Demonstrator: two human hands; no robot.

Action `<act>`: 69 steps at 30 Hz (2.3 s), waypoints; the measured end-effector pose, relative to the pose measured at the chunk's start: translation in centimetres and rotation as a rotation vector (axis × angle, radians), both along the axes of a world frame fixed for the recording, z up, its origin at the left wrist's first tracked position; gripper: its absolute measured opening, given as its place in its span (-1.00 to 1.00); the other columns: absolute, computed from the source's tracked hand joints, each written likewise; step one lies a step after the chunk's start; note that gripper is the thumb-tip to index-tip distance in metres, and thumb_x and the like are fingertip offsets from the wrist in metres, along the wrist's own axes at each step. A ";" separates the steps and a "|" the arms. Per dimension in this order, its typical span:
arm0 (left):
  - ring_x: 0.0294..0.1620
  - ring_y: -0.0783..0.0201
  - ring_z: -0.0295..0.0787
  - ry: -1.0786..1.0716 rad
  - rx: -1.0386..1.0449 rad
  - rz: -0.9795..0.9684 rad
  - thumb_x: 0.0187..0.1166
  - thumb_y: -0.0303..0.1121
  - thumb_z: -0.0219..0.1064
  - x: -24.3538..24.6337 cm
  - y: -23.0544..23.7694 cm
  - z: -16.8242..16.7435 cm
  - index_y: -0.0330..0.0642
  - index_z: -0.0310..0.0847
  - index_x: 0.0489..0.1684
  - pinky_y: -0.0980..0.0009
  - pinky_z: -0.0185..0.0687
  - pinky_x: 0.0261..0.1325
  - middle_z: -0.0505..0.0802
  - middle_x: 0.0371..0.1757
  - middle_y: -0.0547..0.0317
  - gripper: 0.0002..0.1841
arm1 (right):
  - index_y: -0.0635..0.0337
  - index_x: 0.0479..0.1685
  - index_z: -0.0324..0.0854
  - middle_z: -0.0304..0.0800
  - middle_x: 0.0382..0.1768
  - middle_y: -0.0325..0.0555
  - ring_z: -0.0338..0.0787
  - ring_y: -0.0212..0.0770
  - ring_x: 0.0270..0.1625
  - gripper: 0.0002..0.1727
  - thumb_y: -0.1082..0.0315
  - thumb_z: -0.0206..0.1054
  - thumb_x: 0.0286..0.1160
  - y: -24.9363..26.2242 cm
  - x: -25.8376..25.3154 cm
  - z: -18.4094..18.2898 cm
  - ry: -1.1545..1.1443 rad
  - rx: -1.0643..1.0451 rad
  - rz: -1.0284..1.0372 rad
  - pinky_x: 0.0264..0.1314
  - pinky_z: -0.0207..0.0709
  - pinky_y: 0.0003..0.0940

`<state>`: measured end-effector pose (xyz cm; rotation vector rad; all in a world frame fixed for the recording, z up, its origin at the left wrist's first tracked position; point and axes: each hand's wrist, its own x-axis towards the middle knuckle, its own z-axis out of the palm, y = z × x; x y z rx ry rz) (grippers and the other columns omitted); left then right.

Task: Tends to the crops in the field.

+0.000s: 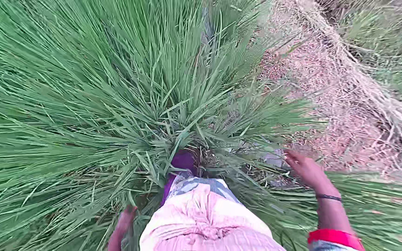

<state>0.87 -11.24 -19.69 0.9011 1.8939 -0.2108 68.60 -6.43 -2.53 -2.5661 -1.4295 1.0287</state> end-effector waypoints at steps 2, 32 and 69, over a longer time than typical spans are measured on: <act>0.49 -0.32 0.58 -0.053 -0.060 0.129 0.83 -0.28 0.14 0.8 1.8 0.9 -0.47 0.32 0.61 -0.19 0.40 0.55 0.64 0.44 -0.48 -0.49 | 0.43 0.48 0.54 0.72 0.24 0.48 0.72 0.43 0.30 -0.58 0.35 0.16 0.79 2.0 -0.5 -0.3 0.009 0.039 0.062 0.42 0.39 0.42; -0.06 0.02 0.72 -0.456 -0.359 0.430 0.93 -0.10 -0.15 -6.4 18.6 5.5 -0.39 0.46 0.49 0.07 0.59 0.17 0.75 0.15 -0.29 -0.47 | 0.37 0.44 0.60 0.81 0.16 0.37 0.80 0.38 0.22 -0.56 0.28 0.16 0.75 47.6 -37.3 2.5 0.205 0.113 0.987 0.30 0.49 0.44; -0.50 0.27 0.72 -0.339 -0.016 1.636 0.93 -0.25 -0.10 -11.0 24.8 14.0 -0.39 0.49 0.36 0.34 0.71 -0.35 0.77 -0.30 -0.02 -0.60 | 0.24 0.67 0.40 0.74 0.30 0.29 0.76 0.24 0.30 -0.50 0.25 0.14 0.83 75.6 -81.4 2.8 0.081 -0.416 1.901 0.45 0.47 0.24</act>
